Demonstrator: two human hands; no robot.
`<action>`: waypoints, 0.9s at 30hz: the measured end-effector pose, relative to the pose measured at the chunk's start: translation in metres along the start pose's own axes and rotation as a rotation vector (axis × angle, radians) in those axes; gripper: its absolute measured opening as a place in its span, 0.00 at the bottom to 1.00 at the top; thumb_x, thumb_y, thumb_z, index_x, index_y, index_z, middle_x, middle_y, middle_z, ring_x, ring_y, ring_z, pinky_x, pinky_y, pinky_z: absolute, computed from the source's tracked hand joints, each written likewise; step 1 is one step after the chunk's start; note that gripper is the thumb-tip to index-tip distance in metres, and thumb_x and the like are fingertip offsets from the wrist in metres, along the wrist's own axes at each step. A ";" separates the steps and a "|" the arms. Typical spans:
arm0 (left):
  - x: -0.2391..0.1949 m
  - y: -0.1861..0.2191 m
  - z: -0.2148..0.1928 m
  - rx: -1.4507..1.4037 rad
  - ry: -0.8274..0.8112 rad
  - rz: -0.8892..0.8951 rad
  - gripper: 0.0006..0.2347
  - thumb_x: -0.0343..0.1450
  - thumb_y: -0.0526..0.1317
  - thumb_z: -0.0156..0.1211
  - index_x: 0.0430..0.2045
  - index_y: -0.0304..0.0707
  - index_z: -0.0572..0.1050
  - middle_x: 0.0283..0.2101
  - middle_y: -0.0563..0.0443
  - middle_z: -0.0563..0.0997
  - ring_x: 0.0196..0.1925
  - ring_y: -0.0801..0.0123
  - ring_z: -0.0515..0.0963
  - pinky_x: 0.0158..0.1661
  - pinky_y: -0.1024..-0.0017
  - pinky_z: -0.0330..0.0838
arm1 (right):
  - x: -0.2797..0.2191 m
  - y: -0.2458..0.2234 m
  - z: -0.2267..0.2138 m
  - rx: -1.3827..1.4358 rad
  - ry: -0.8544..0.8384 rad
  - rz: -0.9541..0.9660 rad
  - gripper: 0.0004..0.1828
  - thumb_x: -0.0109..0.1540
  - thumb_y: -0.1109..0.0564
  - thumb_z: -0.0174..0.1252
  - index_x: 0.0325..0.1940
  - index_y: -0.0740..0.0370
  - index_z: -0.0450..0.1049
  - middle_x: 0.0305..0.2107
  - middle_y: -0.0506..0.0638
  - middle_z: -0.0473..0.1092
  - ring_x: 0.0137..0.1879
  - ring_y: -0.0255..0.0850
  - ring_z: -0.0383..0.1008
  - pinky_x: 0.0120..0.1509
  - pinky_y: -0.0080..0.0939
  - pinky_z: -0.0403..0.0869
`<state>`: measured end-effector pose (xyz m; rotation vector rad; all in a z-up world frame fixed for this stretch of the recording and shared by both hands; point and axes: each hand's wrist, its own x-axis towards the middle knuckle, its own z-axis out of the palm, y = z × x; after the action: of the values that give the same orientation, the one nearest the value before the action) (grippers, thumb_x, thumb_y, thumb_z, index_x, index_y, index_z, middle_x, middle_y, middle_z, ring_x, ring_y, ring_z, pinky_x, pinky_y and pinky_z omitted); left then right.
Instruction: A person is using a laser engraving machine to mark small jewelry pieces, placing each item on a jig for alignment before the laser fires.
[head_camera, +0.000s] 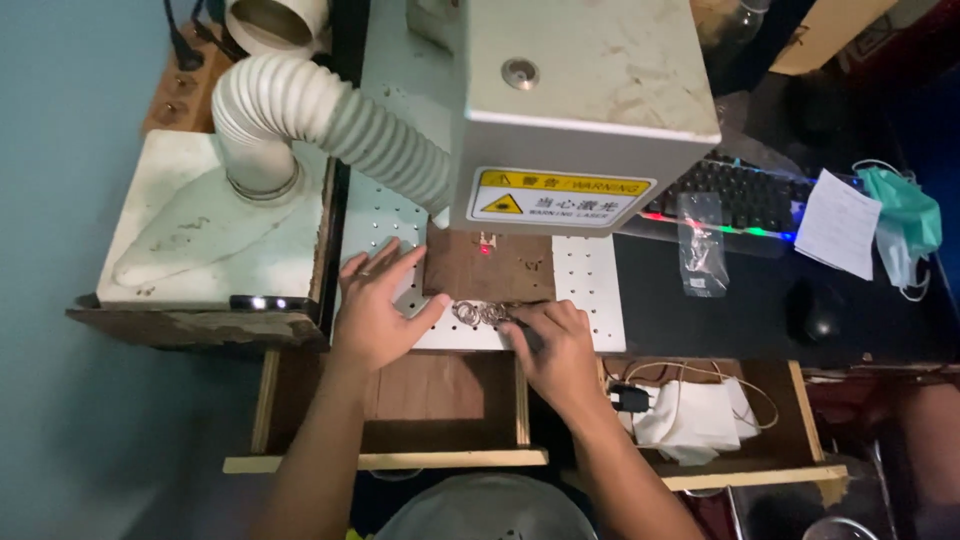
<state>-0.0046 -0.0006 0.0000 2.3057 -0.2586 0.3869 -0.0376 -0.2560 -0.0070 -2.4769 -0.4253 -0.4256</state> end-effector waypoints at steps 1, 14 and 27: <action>0.000 0.000 -0.001 0.002 0.000 -0.001 0.28 0.61 0.49 0.73 0.57 0.41 0.77 0.53 0.35 0.82 0.66 0.47 0.74 0.68 0.51 0.49 | 0.000 0.000 0.001 0.002 -0.001 0.000 0.07 0.60 0.50 0.68 0.41 0.51 0.83 0.29 0.43 0.74 0.43 0.41 0.75 0.50 0.41 0.69; -0.012 0.010 0.020 -0.050 0.341 0.332 0.11 0.66 0.42 0.71 0.41 0.46 0.84 0.45 0.52 0.86 0.53 0.55 0.83 0.55 0.55 0.67 | -0.003 -0.013 -0.015 0.099 0.204 0.148 0.05 0.60 0.63 0.67 0.40 0.60 0.83 0.25 0.52 0.78 0.34 0.47 0.80 0.38 0.41 0.77; -0.017 0.080 0.039 -0.185 0.251 0.407 0.05 0.66 0.41 0.70 0.32 0.50 0.84 0.30 0.59 0.84 0.36 0.65 0.83 0.41 0.68 0.72 | 0.012 -0.019 -0.048 0.034 -0.102 0.513 0.07 0.60 0.55 0.62 0.40 0.54 0.84 0.24 0.54 0.80 0.36 0.57 0.81 0.42 0.54 0.76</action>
<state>-0.0368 -0.0819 0.0216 1.9921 -0.6129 0.8144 -0.0439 -0.2674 0.0441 -2.4615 0.1674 -0.0805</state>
